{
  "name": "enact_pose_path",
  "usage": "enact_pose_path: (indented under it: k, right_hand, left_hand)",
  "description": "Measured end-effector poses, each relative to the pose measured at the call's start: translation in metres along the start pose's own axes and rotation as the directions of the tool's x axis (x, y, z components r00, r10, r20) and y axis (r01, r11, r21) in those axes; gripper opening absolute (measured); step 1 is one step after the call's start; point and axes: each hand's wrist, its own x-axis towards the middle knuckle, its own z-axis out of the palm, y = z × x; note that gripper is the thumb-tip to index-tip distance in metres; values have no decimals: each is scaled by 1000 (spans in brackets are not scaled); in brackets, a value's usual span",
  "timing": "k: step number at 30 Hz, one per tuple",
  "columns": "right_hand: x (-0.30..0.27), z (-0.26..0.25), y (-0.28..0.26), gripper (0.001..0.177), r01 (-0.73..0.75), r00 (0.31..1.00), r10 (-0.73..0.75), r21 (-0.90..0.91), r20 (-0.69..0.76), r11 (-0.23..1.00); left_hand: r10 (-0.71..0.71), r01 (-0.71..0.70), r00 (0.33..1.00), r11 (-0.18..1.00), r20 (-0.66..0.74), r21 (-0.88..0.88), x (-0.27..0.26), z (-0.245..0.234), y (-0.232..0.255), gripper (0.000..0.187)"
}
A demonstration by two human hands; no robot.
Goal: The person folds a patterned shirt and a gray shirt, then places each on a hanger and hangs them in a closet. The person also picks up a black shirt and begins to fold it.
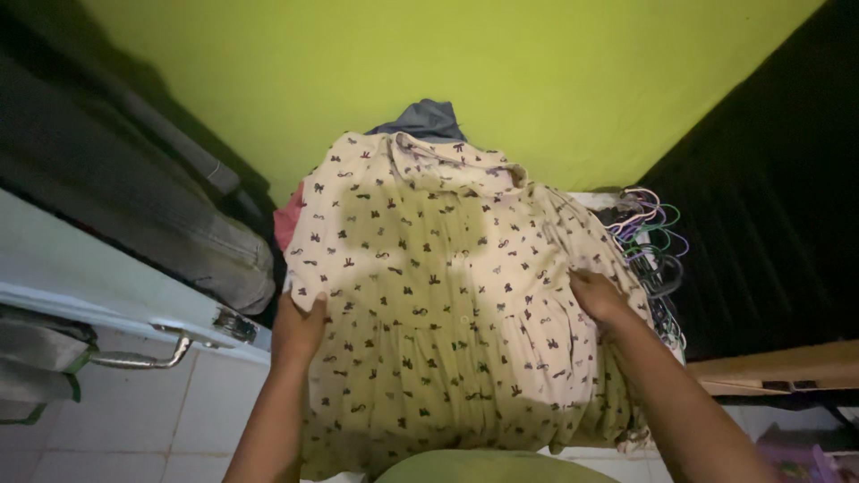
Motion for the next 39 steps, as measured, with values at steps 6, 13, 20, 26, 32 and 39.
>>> enact_pose_path:
  k: [6,13,20,26,32,39]
  right_hand:
    - [-2,6,3,26,192,951,-159,104,-265,976]
    - [-2,-36,28,21,260,870,-157,164,-468,952]
    - [-61,-37,23,38,-177,984,131,538,125,824]
    - [-119,-51,55,59,110,914,-209,282,348,953]
    - [-129,-58,106,36,166,980,-61,601,-191,782]
    - [-175,-69,107,42,-155,977,66,468,200,870]
  left_hand:
    - [141,-131,981,988,-129,85,-10,-12,0,32]
    - [290,-270,909,957,-300,105,-31,-47,35,25]
    - [-321,311,933,947,163,87,-54,-46,12,41]
    - [-134,100,952,986,276,134,-100,-52,-57,43]
    - [132,-129,982,991,-133,27,-124,-86,-73,27]
    - [-288,324,931,935,223,-146,-158,-109,-46,44]
